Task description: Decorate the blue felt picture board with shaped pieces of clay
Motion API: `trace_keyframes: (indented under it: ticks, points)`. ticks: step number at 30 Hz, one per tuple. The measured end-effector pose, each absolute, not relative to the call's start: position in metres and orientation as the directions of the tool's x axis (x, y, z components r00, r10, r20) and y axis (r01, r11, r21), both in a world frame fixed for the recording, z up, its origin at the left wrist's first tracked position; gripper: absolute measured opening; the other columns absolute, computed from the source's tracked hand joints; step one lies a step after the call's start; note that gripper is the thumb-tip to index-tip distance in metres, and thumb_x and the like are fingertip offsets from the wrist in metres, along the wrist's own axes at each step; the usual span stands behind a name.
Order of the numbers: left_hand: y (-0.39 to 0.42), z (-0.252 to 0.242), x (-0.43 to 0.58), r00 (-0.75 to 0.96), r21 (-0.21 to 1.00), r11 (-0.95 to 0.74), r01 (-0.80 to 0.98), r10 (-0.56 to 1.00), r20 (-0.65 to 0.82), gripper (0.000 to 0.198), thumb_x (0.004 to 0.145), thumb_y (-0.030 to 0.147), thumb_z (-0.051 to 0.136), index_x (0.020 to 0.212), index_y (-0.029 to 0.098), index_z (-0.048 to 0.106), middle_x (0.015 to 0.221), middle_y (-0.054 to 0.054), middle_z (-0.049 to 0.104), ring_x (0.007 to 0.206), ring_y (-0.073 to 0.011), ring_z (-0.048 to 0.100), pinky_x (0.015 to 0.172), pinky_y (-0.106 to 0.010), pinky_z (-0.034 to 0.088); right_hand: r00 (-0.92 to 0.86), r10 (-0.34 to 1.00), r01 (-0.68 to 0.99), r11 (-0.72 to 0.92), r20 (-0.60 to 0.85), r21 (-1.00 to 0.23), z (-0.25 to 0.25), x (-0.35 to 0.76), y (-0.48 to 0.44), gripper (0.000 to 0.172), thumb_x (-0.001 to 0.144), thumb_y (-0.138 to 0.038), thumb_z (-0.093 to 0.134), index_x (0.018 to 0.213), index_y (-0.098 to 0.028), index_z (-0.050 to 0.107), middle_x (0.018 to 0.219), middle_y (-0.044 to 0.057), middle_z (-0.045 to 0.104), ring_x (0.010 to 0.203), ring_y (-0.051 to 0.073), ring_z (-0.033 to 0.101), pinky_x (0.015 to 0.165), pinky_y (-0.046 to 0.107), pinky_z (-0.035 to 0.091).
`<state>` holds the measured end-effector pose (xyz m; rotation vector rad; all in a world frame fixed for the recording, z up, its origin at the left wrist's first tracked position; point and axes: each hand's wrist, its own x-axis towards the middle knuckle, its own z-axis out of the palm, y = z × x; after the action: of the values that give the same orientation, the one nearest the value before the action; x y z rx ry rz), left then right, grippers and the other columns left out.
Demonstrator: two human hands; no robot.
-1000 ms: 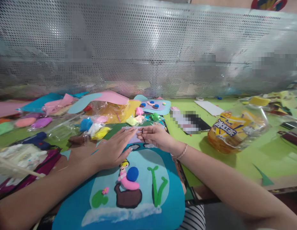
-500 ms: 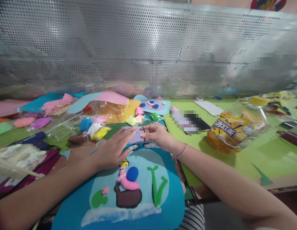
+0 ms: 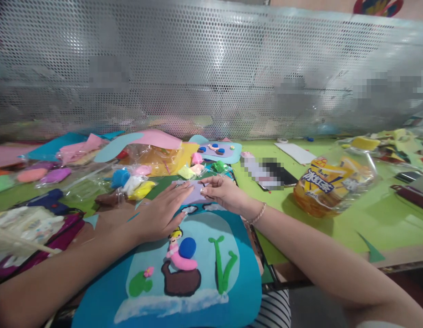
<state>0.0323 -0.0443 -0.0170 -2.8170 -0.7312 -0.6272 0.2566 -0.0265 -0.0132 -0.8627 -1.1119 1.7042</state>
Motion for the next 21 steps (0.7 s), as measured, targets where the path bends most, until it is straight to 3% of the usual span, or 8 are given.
trace_keyframes:
  ticks: [10,21]
  points:
    - [-0.0443,-0.0179,0.0321,0.81,-0.094,-0.871,0.482,0.403,0.426,0.052,0.092,0.023,0.033,0.142,0.009,0.021,0.142,-0.016,0.04,0.139,-0.0229,0.026,0.114,-0.046,0.024,-0.451,0.888,-0.298,-0.244,-0.089,-0.923,-0.0079,0.26,-0.0275,0.035,0.071,-0.016,0.074,0.104,-0.014,0.063,0.082,0.003,0.071,0.074,0.008,0.067,0.069,0.016,0.054]
    - [-0.0446,-0.0175,0.0321,0.806,-0.085,-0.864,0.496,0.421,0.415,0.053,0.093,0.024,0.032,0.143,0.012,0.02,0.142,-0.014,0.042,0.138,-0.022,0.028,0.114,-0.046,0.024,-0.423,0.902,-0.285,-0.216,-0.08,-0.934,-0.0126,0.2601,-0.0252,0.034,0.064,-0.016,0.079,0.095,-0.016,0.065,0.071,-0.002,0.066,0.063,0.006,0.063,0.06,0.015,0.053]
